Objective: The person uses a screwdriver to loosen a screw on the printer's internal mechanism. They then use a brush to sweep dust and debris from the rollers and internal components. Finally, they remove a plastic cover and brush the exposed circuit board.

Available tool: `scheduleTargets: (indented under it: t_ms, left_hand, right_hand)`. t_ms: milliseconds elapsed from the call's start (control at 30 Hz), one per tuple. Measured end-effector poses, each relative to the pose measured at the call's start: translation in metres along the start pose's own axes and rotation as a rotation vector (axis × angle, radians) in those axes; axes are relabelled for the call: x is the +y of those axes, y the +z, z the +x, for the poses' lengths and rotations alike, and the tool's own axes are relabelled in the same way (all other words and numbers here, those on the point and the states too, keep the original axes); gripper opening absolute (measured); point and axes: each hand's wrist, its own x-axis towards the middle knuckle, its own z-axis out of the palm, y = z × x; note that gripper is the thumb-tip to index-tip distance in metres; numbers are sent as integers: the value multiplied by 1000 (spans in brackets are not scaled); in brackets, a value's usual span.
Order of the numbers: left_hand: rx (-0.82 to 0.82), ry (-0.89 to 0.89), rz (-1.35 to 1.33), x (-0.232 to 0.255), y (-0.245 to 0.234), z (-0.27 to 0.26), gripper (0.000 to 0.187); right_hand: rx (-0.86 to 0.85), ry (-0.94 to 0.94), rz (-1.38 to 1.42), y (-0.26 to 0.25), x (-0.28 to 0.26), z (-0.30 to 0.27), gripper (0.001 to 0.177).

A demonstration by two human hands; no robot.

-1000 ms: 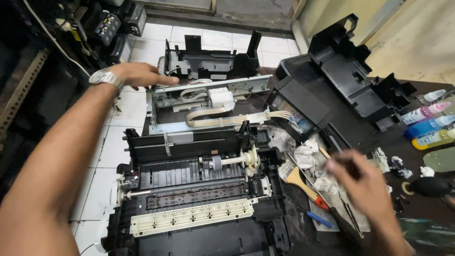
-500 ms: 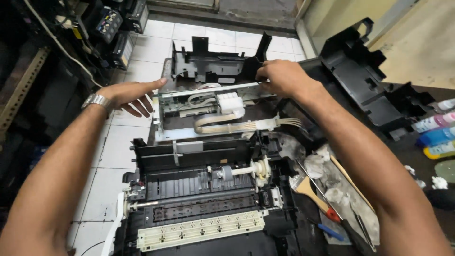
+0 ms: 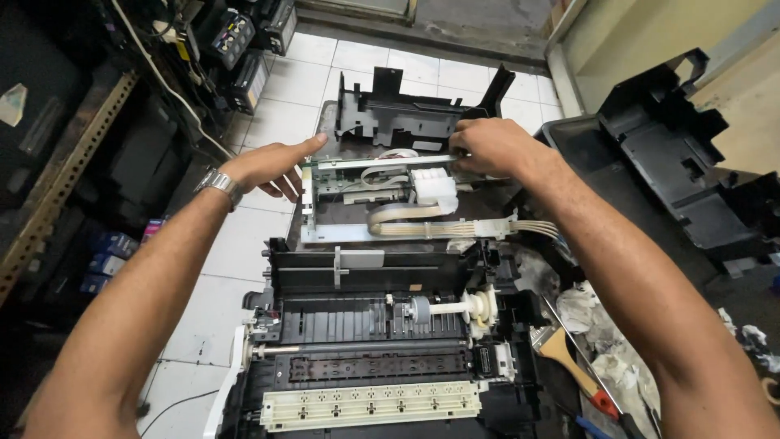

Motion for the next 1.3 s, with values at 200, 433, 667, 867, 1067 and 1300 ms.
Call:
scheduleTargets:
  t_ms: [200,433,667,867,1067,1300]
  left_hand:
    - [28,3,-26,-5,3,3,107]
    - [59,25,-58,-9,5,0,108]
    - [90,41,-100,-6,9,-9,109]
    - [103,99,-188,11,13,-28,122]
    - [29,221,-437,-2,15,-4,123]
    - [-24,333,-562,-10,23,1,89]
  right_hand:
    - [15,-36,-55,0,-7,-1,32]
    - [32,-142,-22,9,-6,-2,29]
    - [134,-176,-99,36,3,4,20]
    - [333,-186,-165,46,17,-7,14]
    - [511,-203,-114,47,15,-19,12]
    - [429,-146,-20,37,10,-37,15]
